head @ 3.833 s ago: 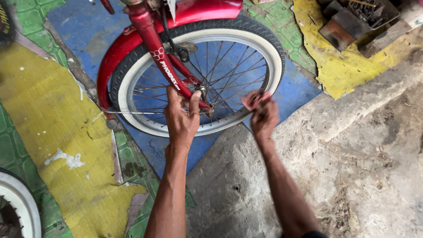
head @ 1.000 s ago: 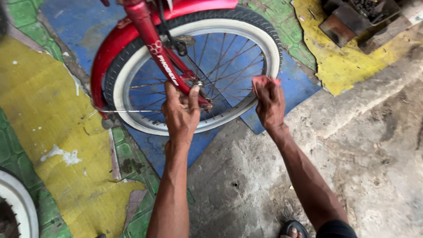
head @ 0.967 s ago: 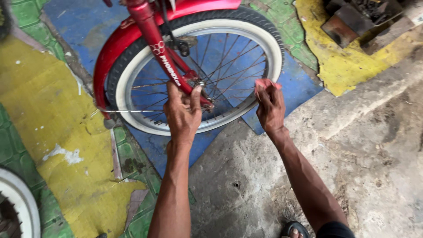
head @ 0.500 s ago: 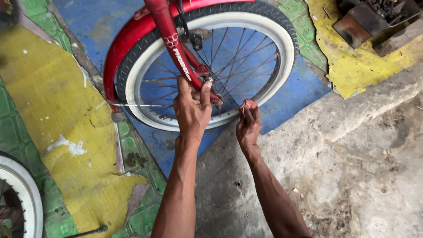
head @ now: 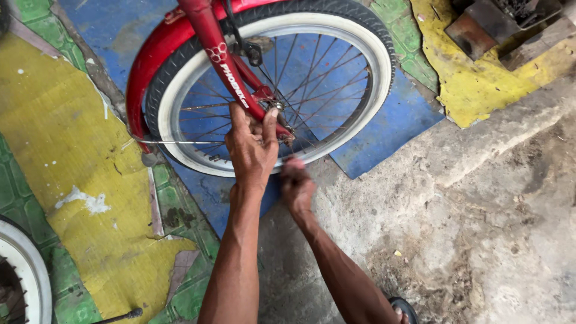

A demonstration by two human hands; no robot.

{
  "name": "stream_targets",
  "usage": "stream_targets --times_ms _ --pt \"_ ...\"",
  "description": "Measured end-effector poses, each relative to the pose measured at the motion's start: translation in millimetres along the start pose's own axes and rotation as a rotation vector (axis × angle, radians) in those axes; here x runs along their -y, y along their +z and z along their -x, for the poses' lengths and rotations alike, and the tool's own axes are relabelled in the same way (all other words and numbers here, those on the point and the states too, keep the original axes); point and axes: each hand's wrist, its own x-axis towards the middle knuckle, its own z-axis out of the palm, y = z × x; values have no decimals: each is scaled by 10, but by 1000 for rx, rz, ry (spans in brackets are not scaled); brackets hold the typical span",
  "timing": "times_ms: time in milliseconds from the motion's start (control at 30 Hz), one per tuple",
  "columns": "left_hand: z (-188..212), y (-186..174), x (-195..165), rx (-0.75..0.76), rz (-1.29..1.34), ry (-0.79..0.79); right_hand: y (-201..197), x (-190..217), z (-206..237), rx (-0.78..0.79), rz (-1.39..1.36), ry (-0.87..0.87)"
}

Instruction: The person wipes down a red bicycle with a pink cloth, cleaning the front wheel, spokes, fender, and frame, then moves around the bike to wipe the seat, rear rack, and lower frame areas.

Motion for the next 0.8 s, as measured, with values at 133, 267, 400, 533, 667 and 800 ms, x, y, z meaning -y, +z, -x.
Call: stream_targets --times_ms 133,267,400,533,667,800 --pt "6 -6 0 -8 16 44 -250 92 -1 43 92 371" --pt "11 3 16 19 -3 33 -810 207 -546 -54 -125 -100" --pt "8 18 3 18 67 30 -878 250 -935 -160 299 -80" --pt "10 18 -19 6 3 18 -637 144 -764 -23 101 -98" --pt "22 24 -8 -2 36 16 -232 -28 -403 -99 -1257 559" --pt "6 32 17 5 41 10 279 43 101 473 209 190"
